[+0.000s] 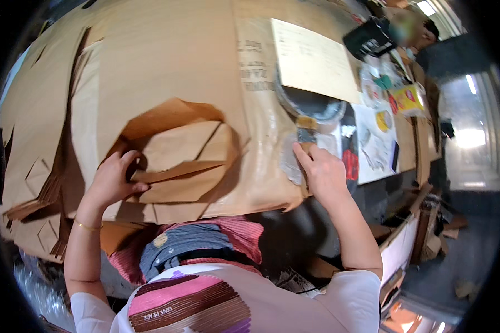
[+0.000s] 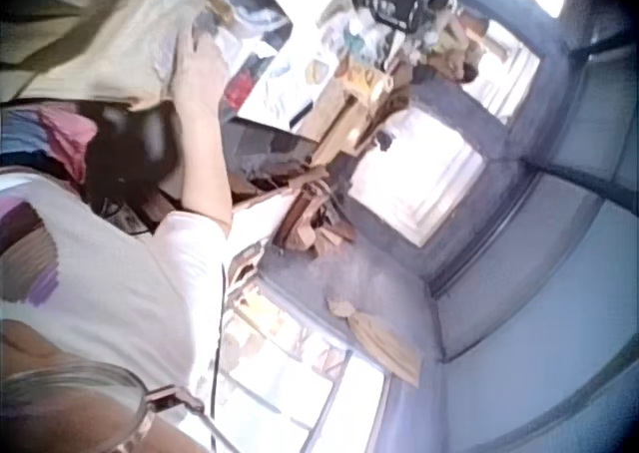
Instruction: The person repeatedly folds flat brown paper sheets into envelope shapes, applies a liquid adhesive with a brush to the flaps, and presses them closed. The finished envelopes are stacked on the table. The process is repeated continuously throughout the clip.
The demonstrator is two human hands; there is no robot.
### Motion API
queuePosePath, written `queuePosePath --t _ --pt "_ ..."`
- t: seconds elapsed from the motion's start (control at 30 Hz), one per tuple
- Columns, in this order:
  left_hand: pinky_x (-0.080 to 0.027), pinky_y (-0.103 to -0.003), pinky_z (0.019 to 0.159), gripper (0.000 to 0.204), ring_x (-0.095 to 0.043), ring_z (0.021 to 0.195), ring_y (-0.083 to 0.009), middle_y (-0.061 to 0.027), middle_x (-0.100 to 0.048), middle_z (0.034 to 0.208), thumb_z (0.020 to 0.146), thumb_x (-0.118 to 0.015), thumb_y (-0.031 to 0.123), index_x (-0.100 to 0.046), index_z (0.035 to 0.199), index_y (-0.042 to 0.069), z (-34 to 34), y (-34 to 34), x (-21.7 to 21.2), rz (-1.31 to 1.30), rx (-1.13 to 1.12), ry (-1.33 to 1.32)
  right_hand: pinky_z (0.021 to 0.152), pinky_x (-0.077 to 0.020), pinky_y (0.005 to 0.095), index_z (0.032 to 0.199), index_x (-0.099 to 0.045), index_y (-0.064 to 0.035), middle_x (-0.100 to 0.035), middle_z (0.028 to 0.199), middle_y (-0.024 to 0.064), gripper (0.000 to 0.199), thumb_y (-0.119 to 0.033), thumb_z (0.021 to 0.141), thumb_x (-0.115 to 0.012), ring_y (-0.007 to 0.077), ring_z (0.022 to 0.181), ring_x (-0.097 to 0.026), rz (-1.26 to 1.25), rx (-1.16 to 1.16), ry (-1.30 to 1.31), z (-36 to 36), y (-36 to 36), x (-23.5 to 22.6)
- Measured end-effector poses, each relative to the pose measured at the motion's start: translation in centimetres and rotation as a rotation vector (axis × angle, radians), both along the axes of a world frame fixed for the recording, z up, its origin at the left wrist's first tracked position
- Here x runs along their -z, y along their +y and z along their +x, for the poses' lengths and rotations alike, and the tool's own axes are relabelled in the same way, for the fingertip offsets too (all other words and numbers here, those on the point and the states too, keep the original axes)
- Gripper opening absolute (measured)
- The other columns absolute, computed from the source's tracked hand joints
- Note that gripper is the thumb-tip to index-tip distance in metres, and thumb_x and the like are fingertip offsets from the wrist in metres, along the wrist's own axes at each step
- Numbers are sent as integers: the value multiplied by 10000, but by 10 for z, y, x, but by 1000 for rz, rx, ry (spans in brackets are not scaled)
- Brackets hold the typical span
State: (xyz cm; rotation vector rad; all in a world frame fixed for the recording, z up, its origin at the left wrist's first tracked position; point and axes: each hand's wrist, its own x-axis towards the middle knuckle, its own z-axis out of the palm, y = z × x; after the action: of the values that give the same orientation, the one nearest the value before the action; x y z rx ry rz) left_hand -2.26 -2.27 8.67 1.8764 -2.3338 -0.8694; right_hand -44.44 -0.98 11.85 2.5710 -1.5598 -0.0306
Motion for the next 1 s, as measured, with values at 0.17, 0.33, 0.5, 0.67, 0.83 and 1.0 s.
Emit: queuePosePath --t 0.17,0.33,0.5,0.67,0.83,1.0 --pt "-461 -447 916 817 -541 1060 -389 -195 -506 1199 620 -855 293 -457 1299 76 -16 4 2 17 63 -203 605 -513 361 1080 -652 -75 -574 748 86 366 -11 721 -687 292 671 -590 -151 -90 -180 -50 12 10" --pt "-447 -445 946 831 -531 1086 -390 -202 -496 1219 625 -854 280 -437 1312 70 -12 10 2 -16 40 -248 639 -501 255 891 -698 16 -704 767 63 118 -87 834 -699 94 690 -641 -161 467 -977 -45 -69 -1" --pt "-449 -449 941 864 -531 1077 -395 -199 -486 1218 601 -867 239 -421 1323 78 -16 10 6 -5 14 -236 662 -505 265 842 -696 15 -707 769 96 192 -173 805 -706 135 708 -664 -86 530 -910 -73 -123 27" --pt "-451 -447 942 878 -532 1073 -397 -198 -475 1231 579 -872 209 -421 1323 87 -15 12 8 -14 -7 -250 664 -501 259 820 -698 -4 -697 766 40 128 -129 795 -707 103 708 -637 2 481 -994 -69 -113 25" --pt "-452 -437 952 876 -528 1130 -385 -212 -441 1333 547 -881 217 -436 1285 63 -23 13 -1 3 -7 -320 708 -481 255 891 -713 -17 -689 835 14 118 -87 799 -734 96 764 -605 163 329 -938 -78 -93 -14" --pt "-431 -435 983 897 -501 1171 -398 -227 -423 1368 506 -892 211 -439 1248 -10 -18 18 8 -161 82 -236 749 -474 269 957 -734 -59 -682 890 -7 192 -96 770 -755 126 832 -605 506 208 -864 -110 -104 -37"
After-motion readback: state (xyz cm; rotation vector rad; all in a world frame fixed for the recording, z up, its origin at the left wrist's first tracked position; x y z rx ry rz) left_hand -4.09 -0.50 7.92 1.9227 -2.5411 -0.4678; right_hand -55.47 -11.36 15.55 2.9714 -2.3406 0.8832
